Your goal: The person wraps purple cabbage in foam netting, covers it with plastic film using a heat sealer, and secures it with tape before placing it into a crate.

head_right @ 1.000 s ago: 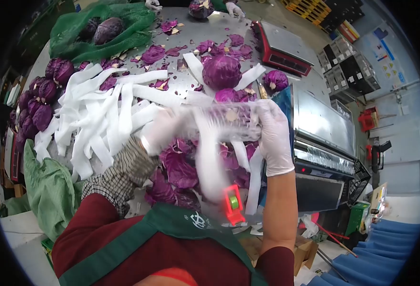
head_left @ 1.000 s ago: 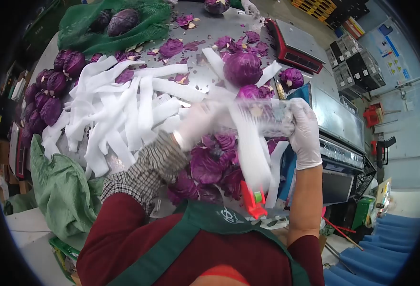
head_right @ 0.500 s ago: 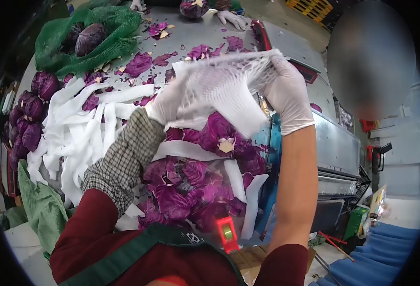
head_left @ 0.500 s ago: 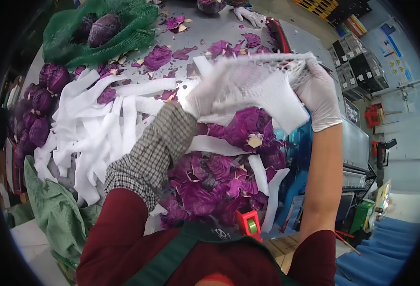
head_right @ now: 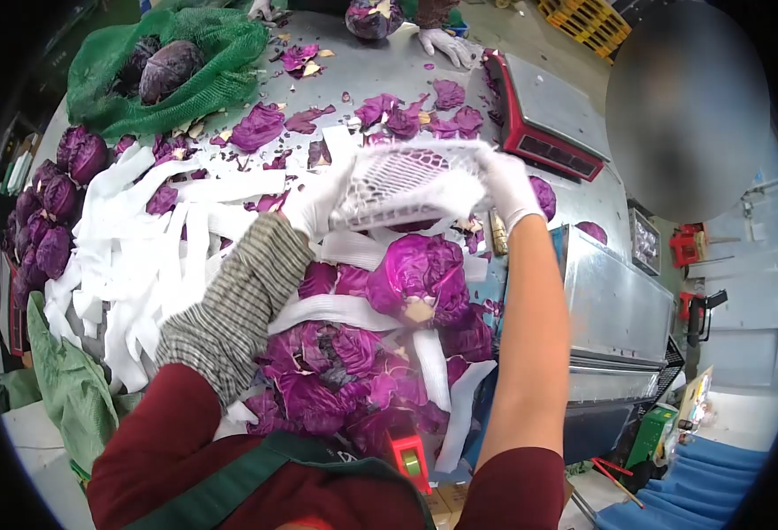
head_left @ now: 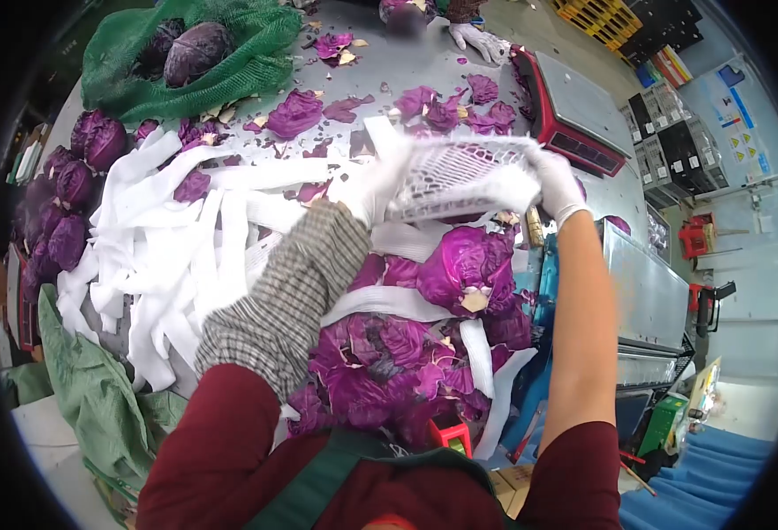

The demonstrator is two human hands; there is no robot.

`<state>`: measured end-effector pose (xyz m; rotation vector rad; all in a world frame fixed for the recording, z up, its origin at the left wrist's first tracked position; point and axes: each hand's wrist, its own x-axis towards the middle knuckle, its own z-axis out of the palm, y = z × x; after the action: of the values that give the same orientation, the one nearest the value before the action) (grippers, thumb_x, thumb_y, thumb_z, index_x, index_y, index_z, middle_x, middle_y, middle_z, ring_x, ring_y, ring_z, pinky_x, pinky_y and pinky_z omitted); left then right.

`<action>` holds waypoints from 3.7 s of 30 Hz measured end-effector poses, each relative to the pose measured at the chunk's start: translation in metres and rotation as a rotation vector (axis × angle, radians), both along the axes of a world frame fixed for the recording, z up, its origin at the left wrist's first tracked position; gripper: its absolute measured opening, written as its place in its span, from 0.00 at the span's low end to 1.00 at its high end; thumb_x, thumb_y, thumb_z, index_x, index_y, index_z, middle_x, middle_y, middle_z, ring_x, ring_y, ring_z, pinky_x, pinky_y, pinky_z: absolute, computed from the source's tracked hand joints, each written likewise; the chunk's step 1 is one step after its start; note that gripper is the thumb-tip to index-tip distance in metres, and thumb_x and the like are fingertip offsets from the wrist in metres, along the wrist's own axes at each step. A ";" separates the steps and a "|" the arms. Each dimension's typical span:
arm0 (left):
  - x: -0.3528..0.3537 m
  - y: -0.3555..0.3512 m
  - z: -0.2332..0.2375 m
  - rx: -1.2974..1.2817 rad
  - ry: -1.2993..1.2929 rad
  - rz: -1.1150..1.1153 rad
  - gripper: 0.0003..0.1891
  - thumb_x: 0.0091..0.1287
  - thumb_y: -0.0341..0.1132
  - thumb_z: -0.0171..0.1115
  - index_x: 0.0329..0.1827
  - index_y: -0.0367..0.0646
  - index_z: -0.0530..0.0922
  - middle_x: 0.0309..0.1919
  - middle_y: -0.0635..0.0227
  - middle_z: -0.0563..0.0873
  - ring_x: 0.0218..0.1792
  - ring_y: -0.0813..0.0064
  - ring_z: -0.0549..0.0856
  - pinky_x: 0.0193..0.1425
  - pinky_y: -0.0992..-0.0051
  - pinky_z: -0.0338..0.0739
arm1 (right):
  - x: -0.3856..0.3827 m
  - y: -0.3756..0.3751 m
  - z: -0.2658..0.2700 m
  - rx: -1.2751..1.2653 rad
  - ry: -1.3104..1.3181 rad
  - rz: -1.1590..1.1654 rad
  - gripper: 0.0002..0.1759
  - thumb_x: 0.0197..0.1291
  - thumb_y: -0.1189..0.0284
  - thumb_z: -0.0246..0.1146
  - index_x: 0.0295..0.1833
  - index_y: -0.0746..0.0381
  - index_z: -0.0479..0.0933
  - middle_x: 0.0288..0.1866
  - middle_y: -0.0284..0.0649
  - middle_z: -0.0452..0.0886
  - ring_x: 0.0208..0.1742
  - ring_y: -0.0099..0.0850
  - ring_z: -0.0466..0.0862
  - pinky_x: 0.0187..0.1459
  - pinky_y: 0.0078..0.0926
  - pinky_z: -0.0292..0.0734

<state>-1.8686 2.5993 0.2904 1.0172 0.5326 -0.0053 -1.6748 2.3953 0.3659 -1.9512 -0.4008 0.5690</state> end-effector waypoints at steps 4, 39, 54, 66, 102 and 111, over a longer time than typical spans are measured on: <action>-0.025 -0.030 -0.020 0.326 0.157 0.121 0.33 0.66 0.61 0.42 0.58 0.40 0.71 0.44 0.59 0.82 0.39 0.70 0.82 0.45 0.74 0.74 | -0.017 -0.002 -0.066 0.132 0.399 0.057 0.23 0.67 0.60 0.48 0.63 0.61 0.65 0.55 0.39 0.75 0.51 0.35 0.77 0.52 0.30 0.73; -0.377 -0.228 0.080 -0.004 -0.440 -0.287 0.23 0.70 0.47 0.46 0.60 0.41 0.69 0.53 0.61 0.78 0.52 0.69 0.78 0.59 0.71 0.72 | -0.408 -0.229 0.163 0.045 0.453 1.033 0.12 0.57 0.68 0.62 0.38 0.67 0.77 0.32 0.34 0.79 0.36 0.21 0.77 0.41 0.19 0.71; -0.357 -0.440 0.107 0.181 -0.390 -0.235 0.23 0.68 0.44 0.49 0.62 0.41 0.66 0.56 0.61 0.75 0.55 0.68 0.76 0.62 0.70 0.69 | -0.355 -0.391 0.170 -0.131 0.813 1.183 0.18 0.61 0.65 0.58 0.45 0.70 0.75 0.37 0.40 0.80 0.36 0.26 0.80 0.38 0.23 0.76; -0.343 -0.484 0.119 0.204 -0.450 -0.313 0.24 0.67 0.42 0.51 0.64 0.41 0.65 0.58 0.62 0.73 0.57 0.68 0.74 0.64 0.69 0.67 | -0.363 -0.455 0.139 0.409 0.986 0.452 0.18 0.69 0.61 0.46 0.31 0.61 0.69 0.17 0.30 0.68 0.12 0.21 0.64 0.17 0.17 0.65; -0.352 -0.458 0.127 -0.587 -0.395 0.483 0.24 0.71 0.47 0.37 0.59 0.38 0.68 0.52 0.56 0.79 0.37 0.71 0.82 0.23 0.80 0.77 | -0.437 -0.402 0.143 0.587 0.267 0.704 0.14 0.61 0.65 0.59 0.31 0.66 0.78 0.38 0.36 0.78 0.40 0.21 0.75 0.42 0.18 0.68; -0.340 -0.464 0.099 1.190 -0.412 0.139 0.29 0.63 0.47 0.55 0.67 0.48 0.62 0.63 0.69 0.70 0.65 0.69 0.66 0.71 0.63 0.54 | -0.415 -0.415 0.105 0.934 0.647 0.513 0.15 0.62 0.65 0.57 0.36 0.68 0.75 0.32 0.44 0.79 0.35 0.34 0.79 0.36 0.26 0.73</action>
<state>-2.2084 2.1353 0.3890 2.0664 0.1827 0.7020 -2.0894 1.9803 0.4704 -0.7036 -0.6060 1.0598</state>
